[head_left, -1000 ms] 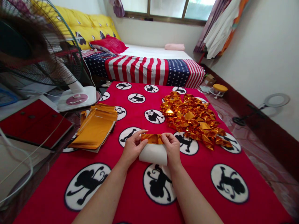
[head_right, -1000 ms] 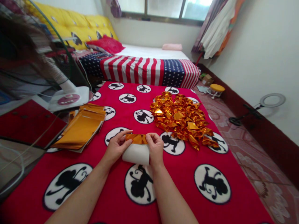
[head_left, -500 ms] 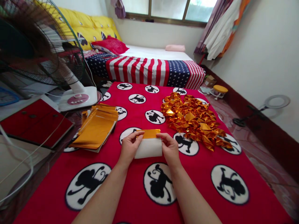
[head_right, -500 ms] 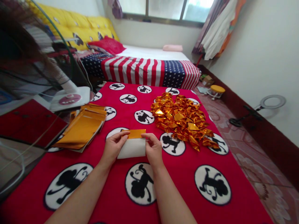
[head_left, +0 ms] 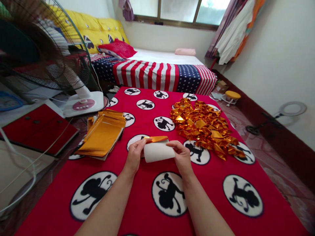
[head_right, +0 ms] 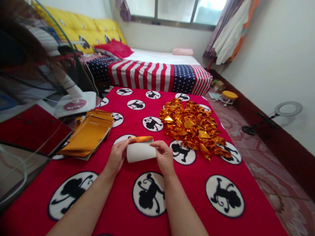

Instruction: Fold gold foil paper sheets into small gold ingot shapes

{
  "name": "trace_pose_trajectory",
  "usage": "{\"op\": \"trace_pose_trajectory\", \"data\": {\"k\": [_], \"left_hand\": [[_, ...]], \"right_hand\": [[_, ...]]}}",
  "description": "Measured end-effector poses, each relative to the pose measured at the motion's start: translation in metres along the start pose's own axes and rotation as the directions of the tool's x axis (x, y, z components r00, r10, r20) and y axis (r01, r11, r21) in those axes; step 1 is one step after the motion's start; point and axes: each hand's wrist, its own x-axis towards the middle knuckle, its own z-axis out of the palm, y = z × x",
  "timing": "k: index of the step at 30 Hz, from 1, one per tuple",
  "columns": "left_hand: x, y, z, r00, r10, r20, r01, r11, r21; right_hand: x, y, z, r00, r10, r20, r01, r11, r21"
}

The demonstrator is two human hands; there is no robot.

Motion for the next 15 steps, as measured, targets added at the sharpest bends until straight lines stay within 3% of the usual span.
{"op": "trace_pose_trajectory", "data": {"k": [3, 6, 8, 11, 15], "left_hand": [[-0.0009, 0.0010, -0.0004, 0.998, -0.015, 0.058, 0.021, 0.995, -0.102], [-0.0003, 0.0005, -0.0011, 0.996, -0.044, 0.080, 0.051, 0.995, -0.083], [0.0004, -0.0003, -0.0005, 0.996, -0.042, 0.073, 0.041, 0.999, 0.014], [0.0008, -0.0012, 0.0022, 0.995, 0.062, 0.076, -0.076, 0.975, 0.209], [-0.0002, -0.0005, 0.0042, 0.976, 0.148, 0.159, -0.200, 0.900, 0.388]], "right_hand": [[0.0001, -0.0030, 0.0004, 0.999, 0.017, -0.030, -0.016, 1.000, 0.027], [-0.0002, -0.0070, 0.0014, 0.996, 0.034, -0.083, -0.032, 0.999, 0.027], [-0.0007, -0.0094, 0.0018, 0.988, -0.007, -0.153, 0.006, 1.000, -0.011], [-0.0015, -0.0105, 0.0010, 0.963, -0.085, -0.257, 0.070, 0.995, -0.066], [-0.0024, -0.0067, -0.0004, 0.946, 0.048, -0.319, -0.031, 0.998, 0.057]]}}
